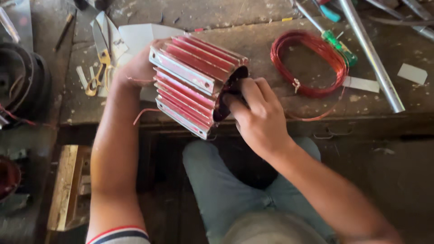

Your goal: The person winds copper wire by hand into the slots of a red motor stator, using a flat tool to pack the coils and a hammer to tap them into place. The person also cuts a piece of white insulating material with scissors and inserts it into the stator.

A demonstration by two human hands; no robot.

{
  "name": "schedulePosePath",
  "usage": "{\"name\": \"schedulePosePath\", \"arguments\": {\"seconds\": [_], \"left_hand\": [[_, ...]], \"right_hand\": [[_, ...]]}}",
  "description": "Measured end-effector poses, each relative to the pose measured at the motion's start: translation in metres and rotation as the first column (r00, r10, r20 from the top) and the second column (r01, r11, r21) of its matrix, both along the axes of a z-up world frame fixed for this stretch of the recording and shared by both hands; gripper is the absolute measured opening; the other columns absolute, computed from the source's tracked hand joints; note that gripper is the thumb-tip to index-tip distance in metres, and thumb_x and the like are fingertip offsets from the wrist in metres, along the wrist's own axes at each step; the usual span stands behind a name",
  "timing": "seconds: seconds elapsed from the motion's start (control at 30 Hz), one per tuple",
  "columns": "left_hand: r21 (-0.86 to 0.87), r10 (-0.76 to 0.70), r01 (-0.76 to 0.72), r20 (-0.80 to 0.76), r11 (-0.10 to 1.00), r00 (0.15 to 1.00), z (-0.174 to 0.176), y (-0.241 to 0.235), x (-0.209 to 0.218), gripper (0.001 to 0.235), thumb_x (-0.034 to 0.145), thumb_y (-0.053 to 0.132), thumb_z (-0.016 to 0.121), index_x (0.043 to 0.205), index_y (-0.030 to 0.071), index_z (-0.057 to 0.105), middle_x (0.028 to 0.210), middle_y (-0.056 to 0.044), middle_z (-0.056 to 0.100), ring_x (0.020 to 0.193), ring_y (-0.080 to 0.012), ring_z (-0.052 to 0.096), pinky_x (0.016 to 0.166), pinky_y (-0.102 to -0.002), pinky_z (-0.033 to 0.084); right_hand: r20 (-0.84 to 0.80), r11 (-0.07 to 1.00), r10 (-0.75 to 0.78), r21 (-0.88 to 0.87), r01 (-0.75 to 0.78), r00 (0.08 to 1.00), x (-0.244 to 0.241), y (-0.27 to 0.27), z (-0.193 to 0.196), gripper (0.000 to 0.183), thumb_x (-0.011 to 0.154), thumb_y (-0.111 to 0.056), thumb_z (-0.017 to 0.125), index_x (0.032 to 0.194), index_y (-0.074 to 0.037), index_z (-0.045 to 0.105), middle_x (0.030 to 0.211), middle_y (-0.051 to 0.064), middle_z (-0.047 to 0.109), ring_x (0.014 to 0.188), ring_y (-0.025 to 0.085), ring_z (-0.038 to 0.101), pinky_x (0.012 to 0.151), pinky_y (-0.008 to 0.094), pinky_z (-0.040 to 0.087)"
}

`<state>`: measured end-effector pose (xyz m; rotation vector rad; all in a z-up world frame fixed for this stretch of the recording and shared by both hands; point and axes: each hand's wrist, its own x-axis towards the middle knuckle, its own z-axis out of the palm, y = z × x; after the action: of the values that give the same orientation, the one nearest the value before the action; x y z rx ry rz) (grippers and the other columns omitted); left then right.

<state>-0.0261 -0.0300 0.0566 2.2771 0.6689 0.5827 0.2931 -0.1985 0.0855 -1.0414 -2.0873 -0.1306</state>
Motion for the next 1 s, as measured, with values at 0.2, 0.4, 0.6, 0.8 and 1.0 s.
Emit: {"name": "schedulePosePath", "arguments": {"seconds": [0.2, 0.4, 0.6, 0.8, 1.0], "left_hand": [[-0.253, 0.077, -0.034, 0.164, 0.967, 0.983, -0.015, -0.004, -0.004, 0.048, 0.094, 0.014, 0.077, 0.137, -0.001, 0.063, 0.147, -0.014, 0.063, 0.129, -0.0186, 0.060, 0.114, -0.035, 0.049], [-0.490, 0.337, -0.141, 0.339, 0.860, 0.878, -0.045, -0.015, -0.008, 0.066, 0.094, 0.017, 0.079, 0.151, 0.000, 0.050, 0.142, -0.007, 0.063, 0.126, -0.0114, 0.058, 0.112, -0.032, 0.050], [-0.340, 0.284, -0.200, 0.218, 0.919, 0.934, -0.027, -0.016, -0.001, 0.049, 0.093, 0.013, 0.078, 0.137, -0.002, 0.063, 0.132, -0.007, 0.069, 0.114, -0.0097, 0.061, 0.101, -0.032, 0.053], [-0.449, 0.261, -0.135, 0.231, 0.883, 0.937, -0.020, -0.018, 0.000, 0.040, 0.101, 0.013, 0.070, 0.137, 0.001, 0.061, 0.133, -0.006, 0.068, 0.118, -0.0096, 0.060, 0.104, -0.032, 0.053], [-0.608, 0.319, -0.172, 0.142, 0.775, 0.937, -0.046, -0.003, -0.021, 0.045, 0.097, 0.014, 0.071, 0.139, 0.001, 0.061, 0.136, -0.007, 0.067, 0.118, -0.0114, 0.058, 0.105, -0.033, 0.052]], "right_hand": [[0.265, 0.986, -0.007, 0.161, -0.037, 0.964, 0.020, -0.004, 0.007, 0.030, 0.090, -0.015, 0.066, 0.118, -0.007, 0.074, 0.123, 0.012, 0.062, 0.113, 0.029, 0.058, 0.094, 0.042, 0.051], [0.468, 0.966, -0.040, 0.244, -0.085, 0.883, 0.027, -0.003, 0.017, 0.040, 0.089, -0.019, 0.062, 0.124, -0.003, 0.071, 0.129, 0.011, 0.063, 0.120, 0.026, 0.058, 0.107, 0.039, 0.047], [0.547, 0.969, -0.033, 0.223, -0.107, 0.837, 0.019, 0.005, 0.024, 0.038, 0.087, -0.025, 0.060, 0.118, -0.004, 0.072, 0.127, 0.011, 0.064, 0.119, 0.025, 0.057, 0.104, 0.037, 0.046], [0.570, 0.967, -0.031, 0.226, -0.120, 0.821, 0.020, 0.007, 0.021, 0.037, 0.088, -0.025, 0.060, 0.118, -0.007, 0.073, 0.124, 0.009, 0.065, 0.114, 0.024, 0.057, 0.098, 0.035, 0.048], [0.377, 0.948, 0.029, 0.283, -0.145, 0.926, 0.028, 0.010, 0.003, 0.030, 0.093, -0.016, 0.064, 0.120, -0.006, 0.072, 0.122, 0.010, 0.063, 0.114, 0.024, 0.060, 0.101, 0.036, 0.053]]}}
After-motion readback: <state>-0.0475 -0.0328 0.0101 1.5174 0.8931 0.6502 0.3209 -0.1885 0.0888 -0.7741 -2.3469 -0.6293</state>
